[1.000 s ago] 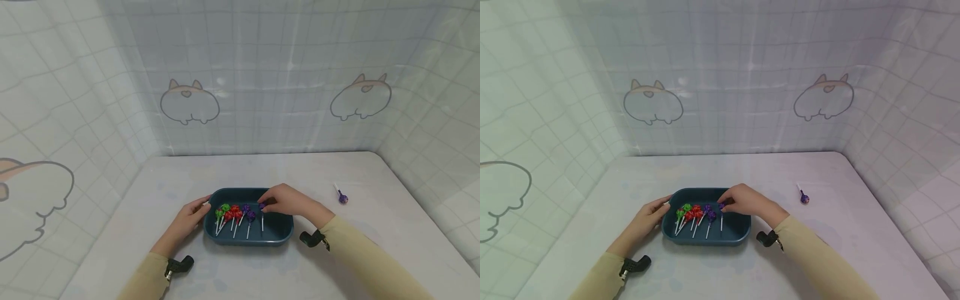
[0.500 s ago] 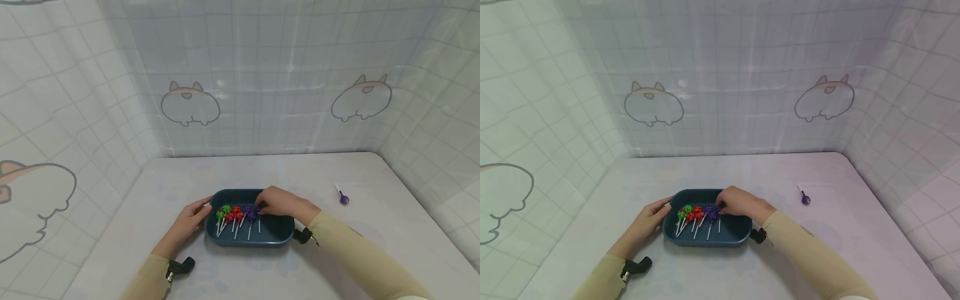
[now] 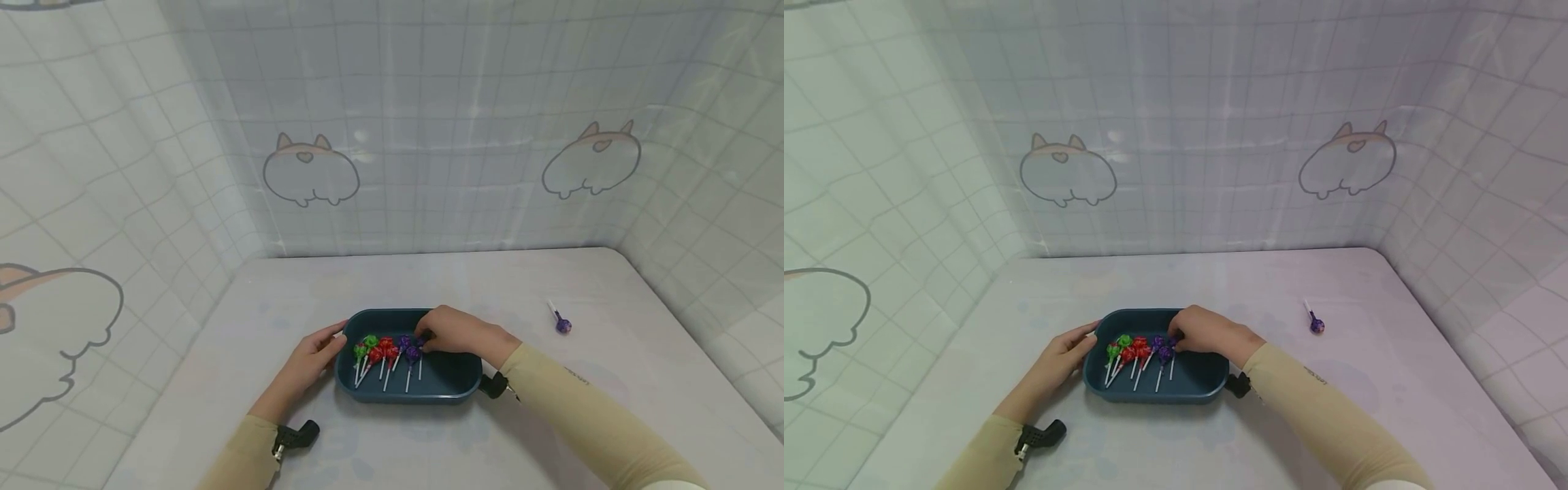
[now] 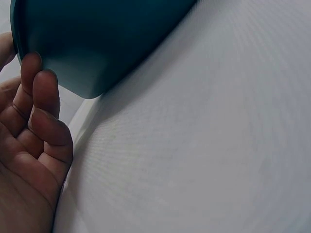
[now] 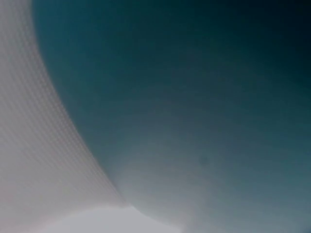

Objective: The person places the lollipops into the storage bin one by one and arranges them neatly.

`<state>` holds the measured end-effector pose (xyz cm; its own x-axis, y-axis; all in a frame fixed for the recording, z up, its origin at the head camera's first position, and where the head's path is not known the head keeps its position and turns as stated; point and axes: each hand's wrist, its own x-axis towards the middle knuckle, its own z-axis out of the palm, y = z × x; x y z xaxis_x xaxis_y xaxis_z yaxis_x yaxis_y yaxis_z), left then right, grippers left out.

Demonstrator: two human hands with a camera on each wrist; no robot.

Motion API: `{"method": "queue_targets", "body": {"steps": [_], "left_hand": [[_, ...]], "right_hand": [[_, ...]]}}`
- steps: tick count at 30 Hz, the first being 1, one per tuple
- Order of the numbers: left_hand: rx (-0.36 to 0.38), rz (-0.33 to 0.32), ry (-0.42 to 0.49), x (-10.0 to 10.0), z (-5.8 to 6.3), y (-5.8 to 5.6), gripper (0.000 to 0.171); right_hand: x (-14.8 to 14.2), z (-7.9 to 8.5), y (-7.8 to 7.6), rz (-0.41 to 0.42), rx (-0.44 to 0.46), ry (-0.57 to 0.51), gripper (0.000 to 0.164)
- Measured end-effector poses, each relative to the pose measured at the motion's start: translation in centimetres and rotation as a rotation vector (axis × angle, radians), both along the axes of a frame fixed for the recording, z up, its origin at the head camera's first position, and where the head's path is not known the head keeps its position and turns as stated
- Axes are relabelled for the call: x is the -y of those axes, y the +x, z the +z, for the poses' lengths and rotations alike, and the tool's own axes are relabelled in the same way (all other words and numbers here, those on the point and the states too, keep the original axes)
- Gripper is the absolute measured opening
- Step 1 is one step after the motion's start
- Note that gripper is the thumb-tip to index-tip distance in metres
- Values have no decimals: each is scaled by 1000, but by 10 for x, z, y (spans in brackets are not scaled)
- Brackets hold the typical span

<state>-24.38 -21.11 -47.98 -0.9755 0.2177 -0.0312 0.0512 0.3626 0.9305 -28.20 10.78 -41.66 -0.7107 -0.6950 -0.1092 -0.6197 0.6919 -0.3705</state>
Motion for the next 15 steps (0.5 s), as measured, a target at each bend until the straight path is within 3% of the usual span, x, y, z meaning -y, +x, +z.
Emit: {"method": "queue_targets", "body": {"steps": [15], "left_hand": [[9, 16, -7, 0, -5, -3, 51]], "right_hand": [[-1, -3, 1, -9, -8, -6, 28]]}}
